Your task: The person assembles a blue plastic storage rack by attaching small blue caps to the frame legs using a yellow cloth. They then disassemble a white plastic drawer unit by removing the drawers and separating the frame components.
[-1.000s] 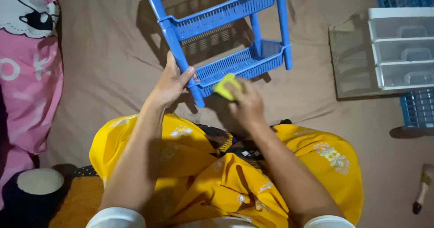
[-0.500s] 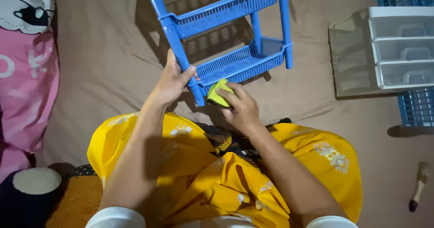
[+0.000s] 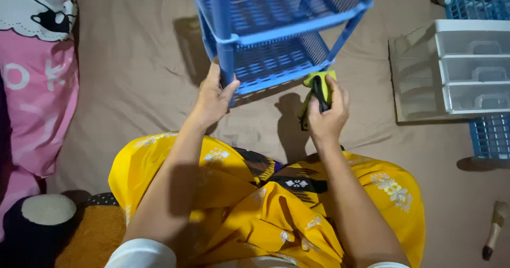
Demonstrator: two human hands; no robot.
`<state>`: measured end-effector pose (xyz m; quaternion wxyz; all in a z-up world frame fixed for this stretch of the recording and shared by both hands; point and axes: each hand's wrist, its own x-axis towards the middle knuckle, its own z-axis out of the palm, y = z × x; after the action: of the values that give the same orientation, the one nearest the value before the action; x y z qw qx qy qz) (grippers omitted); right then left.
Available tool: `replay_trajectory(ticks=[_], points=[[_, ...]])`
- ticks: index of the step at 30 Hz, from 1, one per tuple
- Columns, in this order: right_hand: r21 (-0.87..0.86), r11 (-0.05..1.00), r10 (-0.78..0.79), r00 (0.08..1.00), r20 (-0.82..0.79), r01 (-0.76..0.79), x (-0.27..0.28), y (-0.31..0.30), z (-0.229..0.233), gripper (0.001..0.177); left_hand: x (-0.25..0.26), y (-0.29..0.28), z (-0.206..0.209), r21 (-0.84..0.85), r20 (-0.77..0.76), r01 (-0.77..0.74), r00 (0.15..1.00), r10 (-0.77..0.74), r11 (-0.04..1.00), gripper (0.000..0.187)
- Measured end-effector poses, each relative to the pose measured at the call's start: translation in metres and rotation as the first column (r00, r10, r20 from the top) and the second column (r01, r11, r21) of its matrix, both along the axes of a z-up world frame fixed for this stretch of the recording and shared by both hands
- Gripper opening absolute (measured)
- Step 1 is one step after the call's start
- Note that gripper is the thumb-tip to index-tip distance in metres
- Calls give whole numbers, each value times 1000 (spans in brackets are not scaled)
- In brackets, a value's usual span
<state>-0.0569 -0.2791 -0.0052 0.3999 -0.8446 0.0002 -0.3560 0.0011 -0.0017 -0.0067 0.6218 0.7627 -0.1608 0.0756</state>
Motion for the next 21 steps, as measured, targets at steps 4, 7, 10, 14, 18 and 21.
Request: replay_trajectory(ticks=[4,7,10,14,18,21], points=[[-15,1000,17,1000,-13,-17,3,8,-2,45,4,-9,-18,18,-10,-94,996,94,995,67],[70,998,8,998,-60,-4,2,5,-2,43,9,0,-35,194,71,-287,958,279,938,56],[213,977,23,995,-99,-1,3,-5,-8,40,18,10,-51,270,-67,-401,899,432,876,49],[309,944,-34,966,-256,115,13,-29,-34,45,29,17,-65,406,-124,-487,809,574,773,38],[63,971,-182,881,-437,232,30,-61,-81,43,24,18,-75,275,14,-536,832,554,798,55],[40,958,-220,820,-528,283,40,-68,-111,51,26,15,-77,58,-210,-472,856,473,880,43]])
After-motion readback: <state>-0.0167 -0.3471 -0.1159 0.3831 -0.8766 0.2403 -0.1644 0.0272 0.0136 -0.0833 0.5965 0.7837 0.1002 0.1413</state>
